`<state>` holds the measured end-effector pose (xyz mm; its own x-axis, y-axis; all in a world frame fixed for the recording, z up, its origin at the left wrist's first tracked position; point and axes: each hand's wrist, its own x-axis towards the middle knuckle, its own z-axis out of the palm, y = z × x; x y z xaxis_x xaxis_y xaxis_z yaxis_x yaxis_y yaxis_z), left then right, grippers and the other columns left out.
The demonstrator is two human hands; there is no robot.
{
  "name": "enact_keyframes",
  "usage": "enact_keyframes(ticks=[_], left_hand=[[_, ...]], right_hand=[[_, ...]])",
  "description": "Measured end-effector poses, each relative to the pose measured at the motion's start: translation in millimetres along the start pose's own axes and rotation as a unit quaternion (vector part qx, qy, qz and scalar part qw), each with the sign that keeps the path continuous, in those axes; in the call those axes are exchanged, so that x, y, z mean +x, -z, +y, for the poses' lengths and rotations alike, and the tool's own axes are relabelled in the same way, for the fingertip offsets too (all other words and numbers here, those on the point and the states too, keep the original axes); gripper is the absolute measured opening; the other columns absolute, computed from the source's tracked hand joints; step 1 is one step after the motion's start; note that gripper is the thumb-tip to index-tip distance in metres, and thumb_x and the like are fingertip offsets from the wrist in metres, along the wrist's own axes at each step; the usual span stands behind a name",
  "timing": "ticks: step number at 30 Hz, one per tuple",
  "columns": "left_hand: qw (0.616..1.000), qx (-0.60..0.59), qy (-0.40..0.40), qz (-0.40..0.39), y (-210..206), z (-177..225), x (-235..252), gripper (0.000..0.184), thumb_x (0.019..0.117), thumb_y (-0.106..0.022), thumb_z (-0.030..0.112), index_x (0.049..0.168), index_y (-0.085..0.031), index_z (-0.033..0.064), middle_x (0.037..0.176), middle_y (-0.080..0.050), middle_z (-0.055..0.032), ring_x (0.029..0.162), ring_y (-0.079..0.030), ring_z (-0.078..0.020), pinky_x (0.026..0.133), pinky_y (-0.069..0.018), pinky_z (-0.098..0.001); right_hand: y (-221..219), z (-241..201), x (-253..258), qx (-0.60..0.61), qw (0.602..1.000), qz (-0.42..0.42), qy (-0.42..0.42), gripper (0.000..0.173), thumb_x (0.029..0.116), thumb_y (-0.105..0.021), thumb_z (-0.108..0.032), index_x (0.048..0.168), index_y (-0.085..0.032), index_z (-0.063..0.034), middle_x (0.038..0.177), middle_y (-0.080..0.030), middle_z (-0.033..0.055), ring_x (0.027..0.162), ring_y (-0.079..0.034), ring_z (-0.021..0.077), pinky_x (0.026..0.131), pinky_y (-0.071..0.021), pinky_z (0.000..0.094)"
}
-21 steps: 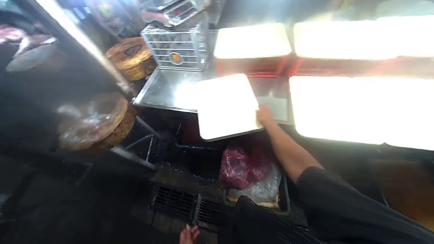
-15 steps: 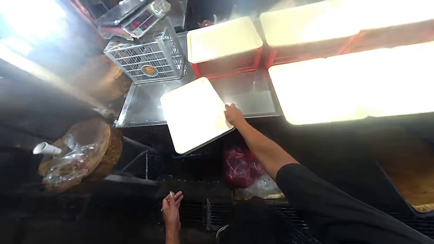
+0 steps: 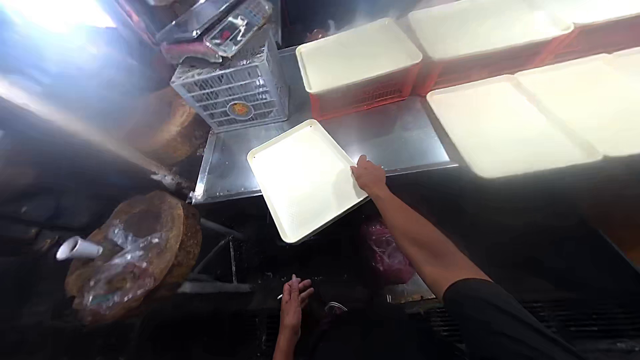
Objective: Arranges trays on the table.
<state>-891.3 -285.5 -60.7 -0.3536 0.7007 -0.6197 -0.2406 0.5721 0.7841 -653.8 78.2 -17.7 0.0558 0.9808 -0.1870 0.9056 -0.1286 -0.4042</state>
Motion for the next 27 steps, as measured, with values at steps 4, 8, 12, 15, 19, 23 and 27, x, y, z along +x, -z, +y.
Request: enact_keyframes(ticks=[4,8,12,15,19,23,27], left_hand=[[0.999,0.003,-0.048,-0.005,40.9,68.6,62.1,0.060,0.1109,-0.027,0.050,0.149,-0.036,0.0050,0.132,-0.066,-0.0177,0.112,-0.070,-0.0317,0.090,-0.0589,-0.0492],[0.993,0.042,-0.107,-0.001,65.2,132.0,109.1,0.052,0.1114,-0.034,0.043,0.145,-0.038,0.0037,0.135,-0.063,-0.0161,0.115,-0.067,-0.0275,0.090,-0.0571,-0.0479],[0.992,0.043,-0.121,-0.017,63.2,142.9,148.8,0.052,0.1094,-0.045,0.038,0.147,-0.035,0.0030,0.137,-0.059,-0.0185,0.114,-0.067,-0.0273,0.090,-0.0595,-0.0480],[0.988,0.042,-0.146,0.021,47.3,148.1,171.4,0.056,0.1045,-0.060,0.029,0.146,-0.036,-0.0007,0.133,-0.056,-0.0218,0.111,-0.065,-0.0257,0.088,-0.0587,-0.0463],[0.983,0.078,-0.160,0.042,19.2,162.8,189.4,0.062,0.0951,-0.074,0.015,0.141,-0.038,-0.0058,0.126,-0.056,-0.0216,0.109,-0.063,-0.0196,0.092,-0.0554,-0.0344],[0.977,0.137,-0.148,0.072,5.5,167.8,193.2,0.060,0.0964,-0.072,0.017,0.141,-0.039,-0.0054,0.118,-0.059,-0.0212,0.103,-0.065,-0.0210,0.089,-0.0575,-0.0367],[0.981,0.144,-0.115,0.067,-2.9,181.5,198.3,0.046,0.1036,-0.061,0.019,0.138,-0.044,-0.0067,0.114,-0.058,-0.0167,0.097,-0.062,-0.0155,0.088,-0.0548,-0.0331]], right_hand=[[0.6,0.1,-31.8,0.132,0.988,-0.045,-0.060,0.054,0.1057,-0.046,-0.051,0.120,-0.063,-0.0019,0.108,-0.068,0.0272,0.102,-0.067,0.0472,0.083,-0.0523,0.0697],[-6.2,1.2,-107.5,0.332,0.921,0.040,-0.198,0.048,0.1066,-0.053,-0.041,0.124,-0.060,0.0028,0.114,-0.067,0.0232,0.106,-0.066,0.0333,0.095,-0.0530,0.0542],[-44.3,-65.7,-215.3,0.370,0.907,-0.053,-0.196,0.046,0.1069,-0.052,-0.035,0.136,-0.051,0.0004,0.109,-0.069,0.0184,0.092,-0.070,0.0261,0.082,-0.0594,0.0472],[-38.5,-98.8,-235.0,0.291,0.919,-0.251,-0.093,0.053,0.1056,-0.046,-0.056,0.122,-0.062,-0.0081,0.092,-0.070,0.0090,0.083,-0.069,0.0224,0.080,-0.0572,0.0473],[3.3,-47.6,-215.7,0.121,0.955,0.193,-0.192,0.052,0.0953,-0.066,-0.051,0.113,-0.070,-0.0018,0.105,-0.070,0.0191,0.098,-0.069,0.0345,0.091,-0.0558,0.0560],[-17.9,15.8,-166.5,0.431,0.813,0.172,-0.352,0.061,0.0965,-0.072,-0.040,0.143,-0.048,-0.0085,0.128,-0.065,0.0160,0.111,-0.068,0.0261,0.093,-0.0585,0.0469],[-26.8,13.5,-129.5,0.529,0.794,0.085,-0.287,0.036,0.1032,-0.061,-0.018,0.136,-0.058,-0.0041,0.119,-0.070,0.0173,0.098,-0.072,0.0232,0.088,-0.0609,0.0419]])
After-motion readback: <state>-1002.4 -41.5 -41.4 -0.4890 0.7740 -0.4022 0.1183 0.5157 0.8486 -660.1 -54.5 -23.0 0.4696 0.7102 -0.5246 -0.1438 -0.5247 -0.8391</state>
